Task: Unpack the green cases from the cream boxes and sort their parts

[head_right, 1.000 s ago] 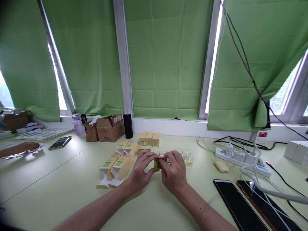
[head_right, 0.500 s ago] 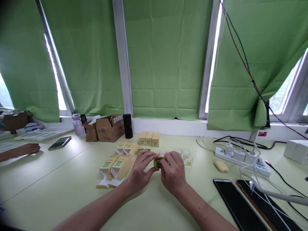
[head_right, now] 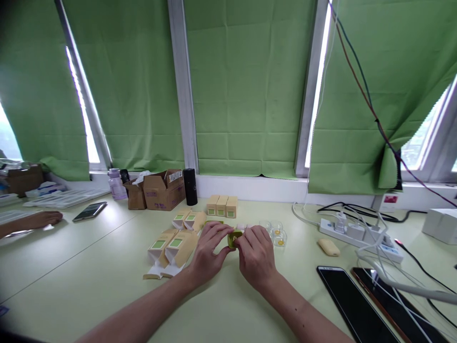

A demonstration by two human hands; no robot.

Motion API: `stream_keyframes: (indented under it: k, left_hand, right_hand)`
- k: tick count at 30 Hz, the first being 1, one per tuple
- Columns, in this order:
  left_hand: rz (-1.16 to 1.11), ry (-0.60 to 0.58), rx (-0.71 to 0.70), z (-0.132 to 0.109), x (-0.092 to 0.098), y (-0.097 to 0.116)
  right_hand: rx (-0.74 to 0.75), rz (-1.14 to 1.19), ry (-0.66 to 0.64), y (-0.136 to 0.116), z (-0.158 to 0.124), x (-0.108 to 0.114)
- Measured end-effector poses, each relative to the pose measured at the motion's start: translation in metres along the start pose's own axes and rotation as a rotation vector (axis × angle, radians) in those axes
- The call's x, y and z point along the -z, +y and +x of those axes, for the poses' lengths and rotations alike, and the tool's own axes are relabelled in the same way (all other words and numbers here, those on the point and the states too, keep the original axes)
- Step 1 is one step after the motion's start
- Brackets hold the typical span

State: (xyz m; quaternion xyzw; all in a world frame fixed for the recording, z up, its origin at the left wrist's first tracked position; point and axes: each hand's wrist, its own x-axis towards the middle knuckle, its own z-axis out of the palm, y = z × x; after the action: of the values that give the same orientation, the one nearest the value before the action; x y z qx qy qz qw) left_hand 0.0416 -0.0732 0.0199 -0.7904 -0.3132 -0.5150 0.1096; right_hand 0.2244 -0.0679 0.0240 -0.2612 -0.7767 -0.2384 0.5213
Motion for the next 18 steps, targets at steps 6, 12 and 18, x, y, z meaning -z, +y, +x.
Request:
stream_keyframes:
  k: [6, 12, 18]
  left_hand:
    - [0.000, 0.001, 0.016, -0.0010, -0.0005, -0.0016]
    - [0.004, 0.004, 0.030, -0.0006, -0.0007, -0.0017]
    - [0.007, 0.006, 0.038, 0.0007, -0.0002, -0.0008]
  right_hand:
    - [0.010, -0.013, -0.001, -0.0007, 0.0006, 0.0003]
    - [0.012, -0.009, -0.002, -0.0016, 0.0013, 0.0008]
    - [0.008, -0.004, 0.001, -0.0003, -0.0002, -0.0006]
